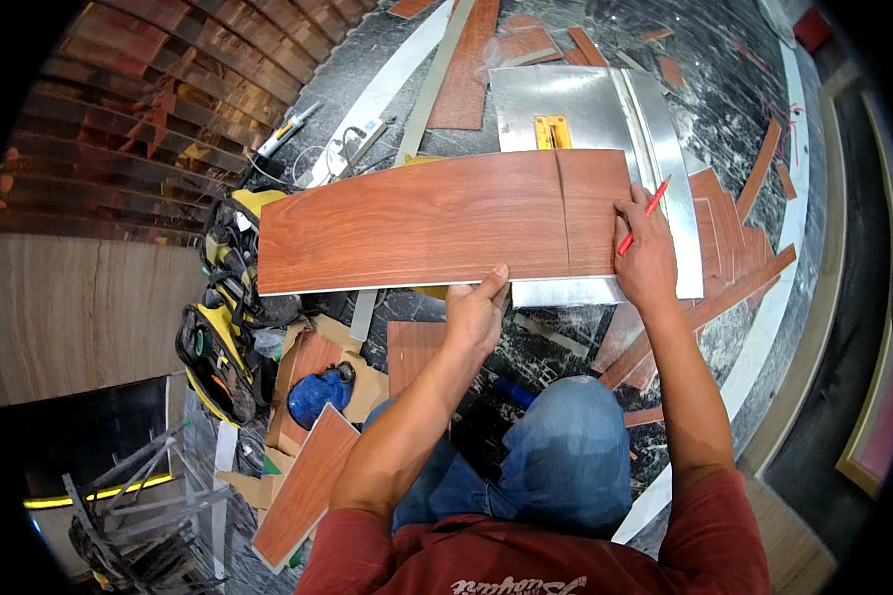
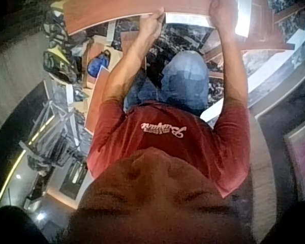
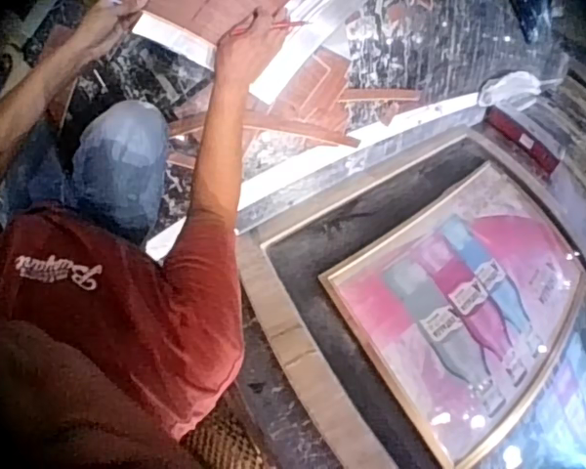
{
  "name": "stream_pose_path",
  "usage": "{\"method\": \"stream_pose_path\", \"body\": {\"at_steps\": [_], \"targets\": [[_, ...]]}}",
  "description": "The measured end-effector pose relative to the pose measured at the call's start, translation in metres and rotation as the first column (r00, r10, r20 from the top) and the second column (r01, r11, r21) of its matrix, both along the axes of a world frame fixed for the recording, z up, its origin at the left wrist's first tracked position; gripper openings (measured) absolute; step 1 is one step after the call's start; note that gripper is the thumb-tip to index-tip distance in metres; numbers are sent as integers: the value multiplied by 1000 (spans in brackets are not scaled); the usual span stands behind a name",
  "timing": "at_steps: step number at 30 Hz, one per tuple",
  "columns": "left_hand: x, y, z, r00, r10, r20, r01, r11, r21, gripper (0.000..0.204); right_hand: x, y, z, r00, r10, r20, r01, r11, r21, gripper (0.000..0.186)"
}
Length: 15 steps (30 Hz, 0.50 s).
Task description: The person uses a table saw to cut a long piece of wood flooring. They then use a pencil to mark measurements on the cut pieces and a utility knife to score the surface of the wood.
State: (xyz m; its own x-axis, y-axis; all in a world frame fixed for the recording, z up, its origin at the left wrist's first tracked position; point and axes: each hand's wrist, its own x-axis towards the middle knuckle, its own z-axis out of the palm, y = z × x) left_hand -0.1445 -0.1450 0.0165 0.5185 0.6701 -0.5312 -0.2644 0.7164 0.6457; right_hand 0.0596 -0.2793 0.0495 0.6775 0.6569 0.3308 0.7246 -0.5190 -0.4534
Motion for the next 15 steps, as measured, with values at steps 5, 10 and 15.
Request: {"method": "stream_pose_path", "body": {"at_steps": [5, 10, 15], "targets": [[-4, -2, -3, 1000, 3, 7, -3, 1000, 20, 41, -8, -9, 2, 999, 28, -22, -27, 999, 38, 22], [-36, -20, -7, 998, -63, 20, 63, 998, -25, 54, -24, -35, 2, 995, 74, -66, -69, 995, 78, 23], [-90, -31, 4, 998, -52, 30, 49, 994, 95, 60, -22, -75, 10, 971, -130, 199, 141, 989, -47, 38]]}}
